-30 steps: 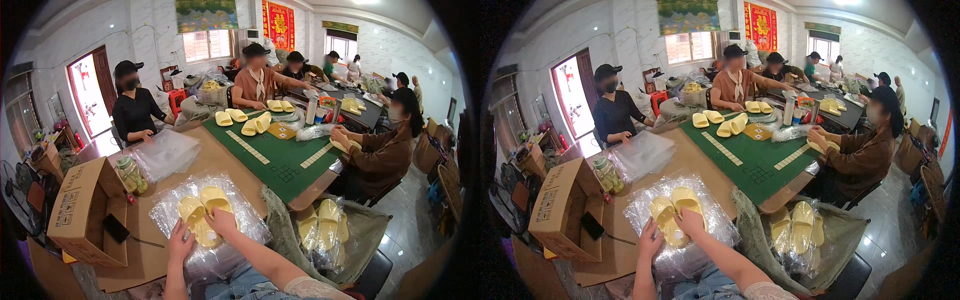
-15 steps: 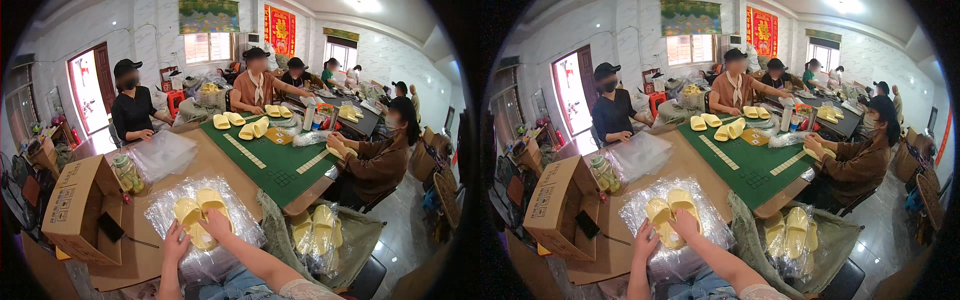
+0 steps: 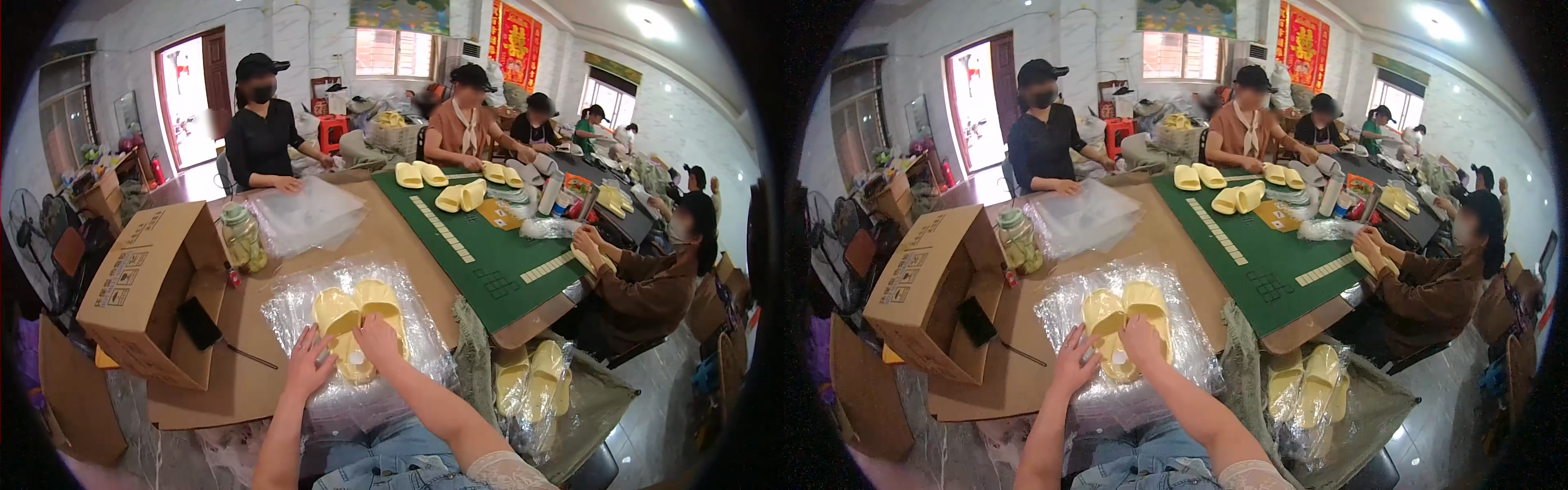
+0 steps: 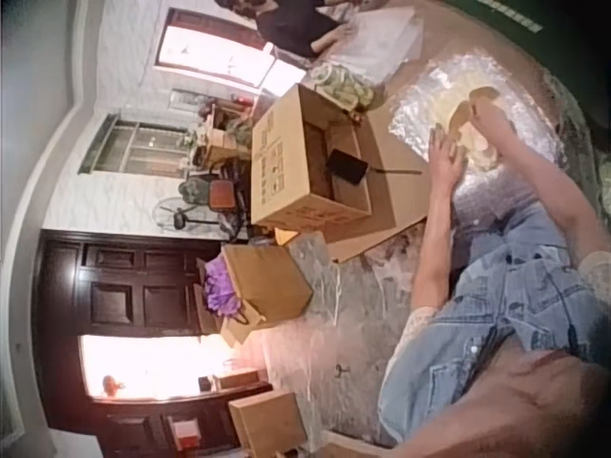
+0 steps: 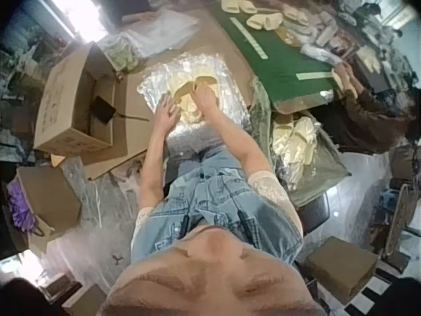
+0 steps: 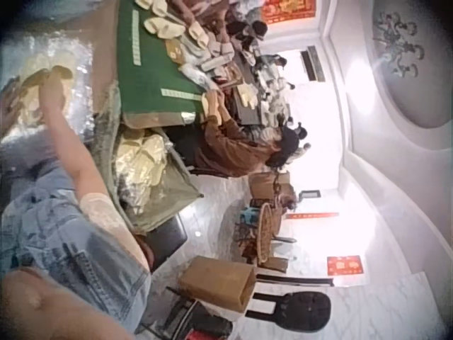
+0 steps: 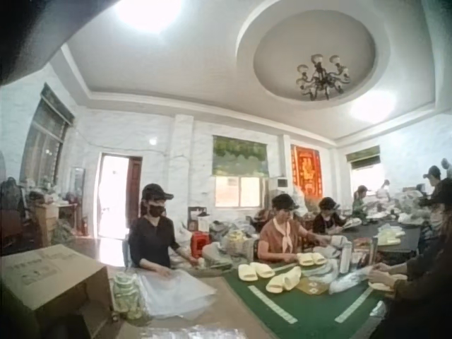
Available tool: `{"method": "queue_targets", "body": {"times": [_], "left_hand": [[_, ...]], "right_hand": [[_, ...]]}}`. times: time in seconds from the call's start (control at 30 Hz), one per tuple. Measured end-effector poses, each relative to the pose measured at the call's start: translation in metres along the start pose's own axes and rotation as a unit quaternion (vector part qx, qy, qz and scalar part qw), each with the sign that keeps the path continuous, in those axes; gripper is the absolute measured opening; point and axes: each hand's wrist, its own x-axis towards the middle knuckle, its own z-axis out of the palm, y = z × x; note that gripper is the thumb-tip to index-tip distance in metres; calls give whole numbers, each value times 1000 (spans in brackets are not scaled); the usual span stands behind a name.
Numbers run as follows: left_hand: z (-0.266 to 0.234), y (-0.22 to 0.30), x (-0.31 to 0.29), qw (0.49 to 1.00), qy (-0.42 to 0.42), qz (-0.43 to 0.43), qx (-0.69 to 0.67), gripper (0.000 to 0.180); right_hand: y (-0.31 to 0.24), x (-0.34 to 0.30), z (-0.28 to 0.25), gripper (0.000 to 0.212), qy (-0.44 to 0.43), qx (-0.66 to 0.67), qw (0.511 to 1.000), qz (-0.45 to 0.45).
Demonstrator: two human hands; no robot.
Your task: The person wraps pairs of yellow and white plastic slippers in bubble wrap at a long assembly table. They pick up a pair, place it on a sheet of bubble wrap, fold the wrap around the slippers, and set the wrapped package aside. The process is repeated for multiple pairs throughout the clip.
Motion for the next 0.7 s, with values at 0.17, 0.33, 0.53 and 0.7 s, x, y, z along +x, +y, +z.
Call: {"method": "queue_targets", "body": {"times": [0.17, 0.33, 0.53, 0.7], "left_hand": [[-1, -2, 0, 1000, 1, 14, -20, 56], [-13, 14, 4, 998, -59, -27, 17, 68], [-15, 23, 7, 994, -88, -60, 30, 72], [-12, 25, 5, 991, -97, -72, 55, 65]], "right_hand": [[6, 16, 2, 43, 1, 11, 1000, -17], [20, 32, -1, 42, -5, 32, 999, -9], [65, 28, -38, 33, 37, 104, 994, 29], [95, -32, -97, 26, -18, 118, 993, 21]]}}
